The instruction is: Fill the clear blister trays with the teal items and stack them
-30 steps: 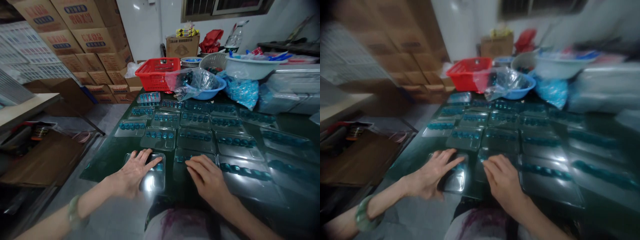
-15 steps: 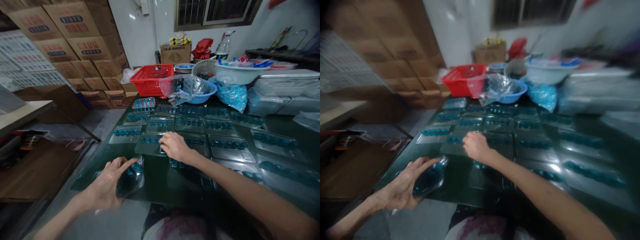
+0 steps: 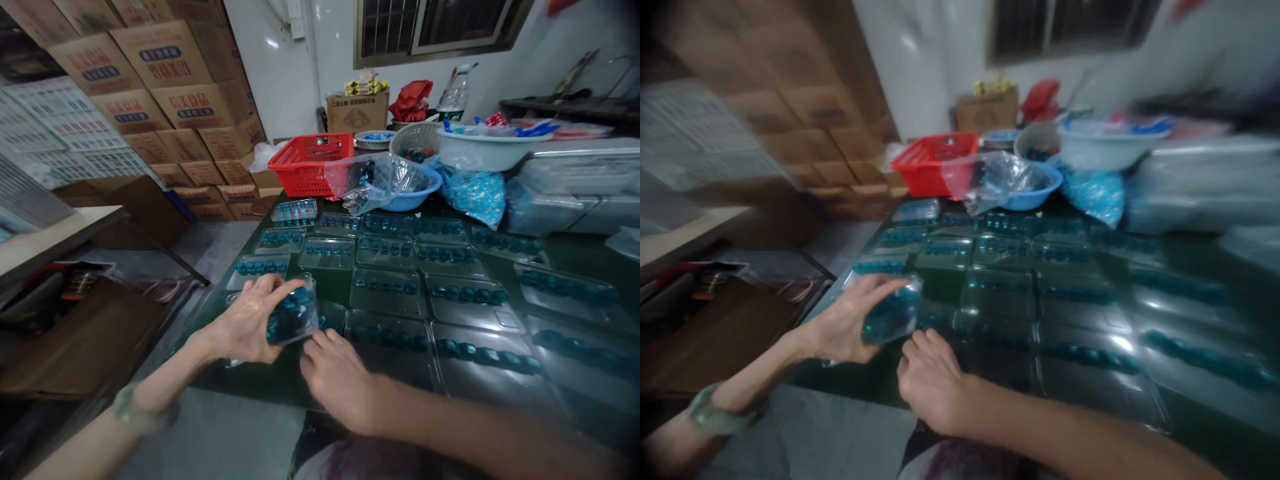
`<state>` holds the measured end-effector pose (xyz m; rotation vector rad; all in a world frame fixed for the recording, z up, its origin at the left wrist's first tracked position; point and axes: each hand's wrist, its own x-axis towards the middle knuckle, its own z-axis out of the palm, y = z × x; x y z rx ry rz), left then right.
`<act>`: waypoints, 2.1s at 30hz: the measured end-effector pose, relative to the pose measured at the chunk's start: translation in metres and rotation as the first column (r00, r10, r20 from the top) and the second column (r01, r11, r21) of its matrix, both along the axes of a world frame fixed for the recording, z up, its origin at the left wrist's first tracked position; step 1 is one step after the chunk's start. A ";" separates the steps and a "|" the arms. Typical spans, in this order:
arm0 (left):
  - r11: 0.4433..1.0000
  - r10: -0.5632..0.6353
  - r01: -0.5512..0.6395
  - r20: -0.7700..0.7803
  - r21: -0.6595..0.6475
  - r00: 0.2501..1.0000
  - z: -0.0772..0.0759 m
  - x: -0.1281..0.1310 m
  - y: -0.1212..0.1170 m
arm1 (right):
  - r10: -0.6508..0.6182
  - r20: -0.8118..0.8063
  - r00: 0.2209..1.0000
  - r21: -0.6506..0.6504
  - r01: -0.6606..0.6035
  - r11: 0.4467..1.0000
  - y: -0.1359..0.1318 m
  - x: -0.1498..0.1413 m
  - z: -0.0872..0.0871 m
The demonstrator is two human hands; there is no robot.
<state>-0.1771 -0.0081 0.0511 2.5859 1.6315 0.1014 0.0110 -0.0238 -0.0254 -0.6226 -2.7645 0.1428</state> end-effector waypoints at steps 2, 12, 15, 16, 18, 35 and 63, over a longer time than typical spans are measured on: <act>0.996 -0.083 0.082 -0.036 -0.032 0.996 -0.003 0.014 0.009 | -0.003 -0.052 0.999 -0.049 0.001 0.999 -0.011 0.016 0.004; 0.911 -0.382 0.349 -0.133 -0.219 0.915 -0.020 0.028 0.032 | -0.403 -0.221 0.888 -0.256 0.346 0.903 0.039 0.062 0.032; 0.924 -0.345 0.309 -0.144 -0.224 0.928 -0.019 0.022 0.030 | -0.392 -0.101 0.914 -0.255 0.357 0.899 0.065 0.034 0.032; 0.933 -0.320 0.286 -0.140 -0.219 0.937 -0.019 0.019 0.027 | -0.380 -0.046 0.924 -0.263 0.356 0.897 0.073 0.025 0.031; 0.954 -0.252 0.223 -0.134 -0.199 0.958 -0.022 0.012 0.021 | -0.349 0.049 0.936 -0.289 0.348 0.892 0.085 0.010 0.027; 0.991 0.134 -0.135 0.021 0.008 0.991 -0.066 -0.002 -0.057 | -0.213 0.266 0.940 -0.357 0.301 0.884 0.077 -0.029 0.003; 0.988 0.039 -0.074 -0.235 -0.139 0.971 -0.047 0.023 -0.062 | -0.506 -0.108 0.855 -0.830 0.202 0.519 -0.010 0.020 0.030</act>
